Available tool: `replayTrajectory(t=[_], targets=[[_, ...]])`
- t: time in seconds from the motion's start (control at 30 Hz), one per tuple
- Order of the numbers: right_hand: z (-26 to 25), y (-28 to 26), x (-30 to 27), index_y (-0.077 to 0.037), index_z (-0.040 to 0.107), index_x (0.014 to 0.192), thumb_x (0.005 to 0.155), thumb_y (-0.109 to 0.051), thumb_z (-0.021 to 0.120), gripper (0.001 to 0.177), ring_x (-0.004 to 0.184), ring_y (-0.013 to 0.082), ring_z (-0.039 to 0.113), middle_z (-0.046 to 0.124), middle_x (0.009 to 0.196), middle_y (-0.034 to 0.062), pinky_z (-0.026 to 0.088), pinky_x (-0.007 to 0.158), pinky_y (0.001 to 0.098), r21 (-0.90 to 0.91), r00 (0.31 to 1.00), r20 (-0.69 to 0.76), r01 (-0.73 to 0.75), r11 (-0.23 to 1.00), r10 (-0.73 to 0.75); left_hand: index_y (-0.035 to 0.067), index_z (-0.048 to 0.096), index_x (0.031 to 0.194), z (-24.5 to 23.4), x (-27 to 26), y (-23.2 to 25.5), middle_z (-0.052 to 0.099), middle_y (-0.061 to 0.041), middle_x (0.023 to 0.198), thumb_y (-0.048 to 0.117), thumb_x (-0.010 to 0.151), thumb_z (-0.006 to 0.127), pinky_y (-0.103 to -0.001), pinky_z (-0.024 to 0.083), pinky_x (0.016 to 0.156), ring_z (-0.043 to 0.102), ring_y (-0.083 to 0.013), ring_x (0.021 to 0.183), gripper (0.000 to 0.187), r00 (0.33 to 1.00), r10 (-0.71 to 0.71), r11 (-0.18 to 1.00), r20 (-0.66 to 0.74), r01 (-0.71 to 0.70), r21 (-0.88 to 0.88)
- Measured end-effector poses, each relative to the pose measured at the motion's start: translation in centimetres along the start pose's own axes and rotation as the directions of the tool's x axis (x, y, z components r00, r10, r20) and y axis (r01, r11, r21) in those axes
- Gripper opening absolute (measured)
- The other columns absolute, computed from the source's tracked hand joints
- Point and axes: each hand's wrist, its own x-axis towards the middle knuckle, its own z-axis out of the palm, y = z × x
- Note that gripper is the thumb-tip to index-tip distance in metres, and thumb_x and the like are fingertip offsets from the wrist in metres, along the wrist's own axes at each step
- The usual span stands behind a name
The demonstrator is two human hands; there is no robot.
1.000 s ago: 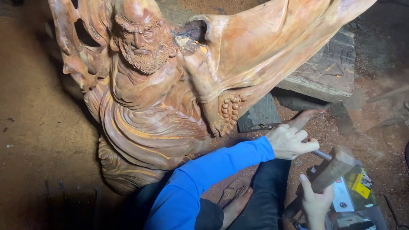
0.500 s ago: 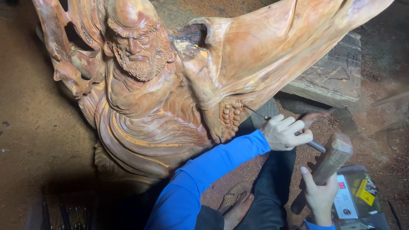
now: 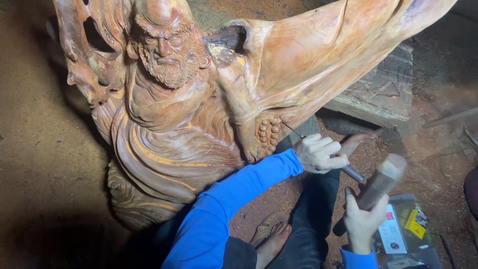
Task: Carving intricate details into a large wooden sculpture using a chisel and mallet.
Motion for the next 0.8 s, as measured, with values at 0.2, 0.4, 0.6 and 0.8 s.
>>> replayTrajectory(t=[0.2,0.4,0.6,0.8], targets=[[1.1,-0.1,-0.2,0.006,0.052,0.124,0.088,0.000,0.078,0.046,0.094,0.0300,0.063,0.064,0.109,0.0191,0.049,0.086,0.0392,-0.035,0.998,-0.051,0.021,0.999,-0.023,0.017,0.059,0.086,-0.1,1.4,0.0,0.041,-0.003,0.078,0.018,0.086,0.070,-0.034,0.034,0.058,0.043,-0.0201,0.063,0.011,0.998,-0.061,0.998,0.021,0.061,0.001],[0.2,0.2,-1.5,0.004,0.054,0.117,0.088,-0.006,0.080,0.040,0.082,0.0277,0.061,0.064,0.099,0.0165,0.049,0.077,0.0382,-0.022,1.000,0.003,-0.019,1.000,0.019,0.014,0.054,0.086,-2.0,1.4,1.3,0.045,-0.007,0.082,0.021,0.085,0.067,-0.039,0.037,0.065,0.047,-0.0246,0.070,0.015,0.995,-0.054,0.998,0.085,0.056,-0.022],[-0.9,9.2,-5.0,0.000,0.061,0.113,0.082,-0.016,0.083,0.041,0.074,0.0275,0.061,0.066,0.090,0.0135,0.050,0.071,0.0395,-0.185,0.956,0.220,-0.152,0.971,0.192,0.015,0.053,0.085,-10.6,0.0,6.4,0.047,-0.005,0.080,0.022,0.093,0.059,-0.036,0.041,0.058,0.050,-0.0213,0.064,0.012,0.960,0.105,0.991,0.258,-0.078,-0.113],[1.8,11.3,-8.8,-0.026,0.039,0.155,0.082,-0.048,0.073,0.083,0.114,0.0428,0.070,0.072,0.128,0.0175,0.057,0.092,0.0506,-0.708,0.683,0.439,-0.137,0.692,0.584,0.011,0.058,0.095,-16.4,-5.7,15.7,0.064,-0.014,0.080,0.025,0.086,0.064,-0.044,0.048,0.048,0.065,-0.0330,0.059,0.018,0.641,0.010,0.955,0.768,0.222,-0.198]])
